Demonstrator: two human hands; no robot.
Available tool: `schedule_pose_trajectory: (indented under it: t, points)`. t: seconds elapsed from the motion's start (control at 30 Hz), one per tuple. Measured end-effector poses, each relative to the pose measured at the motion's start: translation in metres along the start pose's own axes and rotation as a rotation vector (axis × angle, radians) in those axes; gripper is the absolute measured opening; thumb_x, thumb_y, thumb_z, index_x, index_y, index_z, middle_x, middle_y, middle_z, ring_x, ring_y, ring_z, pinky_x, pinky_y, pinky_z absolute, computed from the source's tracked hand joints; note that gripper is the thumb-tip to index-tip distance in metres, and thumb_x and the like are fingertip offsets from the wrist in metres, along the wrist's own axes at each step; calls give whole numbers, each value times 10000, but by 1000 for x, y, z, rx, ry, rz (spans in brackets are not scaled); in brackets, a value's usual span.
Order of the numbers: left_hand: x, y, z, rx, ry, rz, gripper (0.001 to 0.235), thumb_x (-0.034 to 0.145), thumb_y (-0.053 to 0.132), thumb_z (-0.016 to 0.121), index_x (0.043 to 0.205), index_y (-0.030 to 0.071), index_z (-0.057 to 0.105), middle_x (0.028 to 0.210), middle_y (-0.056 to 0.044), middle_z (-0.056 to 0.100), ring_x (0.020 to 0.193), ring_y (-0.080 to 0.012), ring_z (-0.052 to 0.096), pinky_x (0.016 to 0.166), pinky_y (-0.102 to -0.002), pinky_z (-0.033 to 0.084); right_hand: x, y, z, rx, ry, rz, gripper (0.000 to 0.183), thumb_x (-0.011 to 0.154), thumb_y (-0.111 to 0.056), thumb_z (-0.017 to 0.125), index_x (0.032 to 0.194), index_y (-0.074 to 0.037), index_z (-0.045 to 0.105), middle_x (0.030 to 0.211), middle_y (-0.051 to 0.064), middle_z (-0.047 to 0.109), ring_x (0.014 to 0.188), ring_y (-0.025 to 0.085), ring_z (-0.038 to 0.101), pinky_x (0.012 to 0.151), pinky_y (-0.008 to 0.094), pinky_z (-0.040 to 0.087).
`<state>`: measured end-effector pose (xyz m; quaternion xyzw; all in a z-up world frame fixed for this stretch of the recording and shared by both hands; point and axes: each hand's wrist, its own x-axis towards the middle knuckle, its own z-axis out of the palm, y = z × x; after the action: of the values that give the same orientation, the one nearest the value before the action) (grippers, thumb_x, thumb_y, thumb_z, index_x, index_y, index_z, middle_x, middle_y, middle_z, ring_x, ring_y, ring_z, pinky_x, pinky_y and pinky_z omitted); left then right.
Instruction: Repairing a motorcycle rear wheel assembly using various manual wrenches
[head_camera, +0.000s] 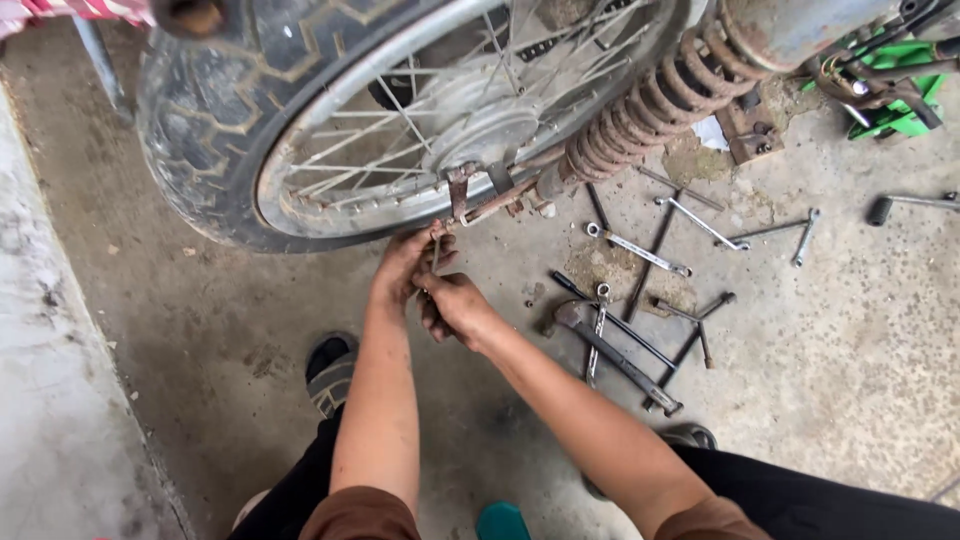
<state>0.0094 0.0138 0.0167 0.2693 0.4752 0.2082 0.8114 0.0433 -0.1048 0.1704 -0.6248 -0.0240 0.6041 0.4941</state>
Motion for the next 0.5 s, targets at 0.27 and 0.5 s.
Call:
schedule_pose_trajectory:
  t: [0.27,0.5]
  points:
    - [-56,39,26,235,-100,197,442,969,255,766,1272,-46,653,1152,-252,707,965,-395,751,801,-459,634,61,62,-77,-759,-65,-119,327,980,-277,584,1018,17,722,808,196,763,552,239,722,523,373,602]
    - [-16,5,5,251,-101,331,298,885,180,859,1156,91,773,989,-134,775,862,-206,764,783,-325,651,97,53,-80,-960,37,-123,308,995,-300,564,1159,-87,713,699,73,764,647,224,759,655,350,614]
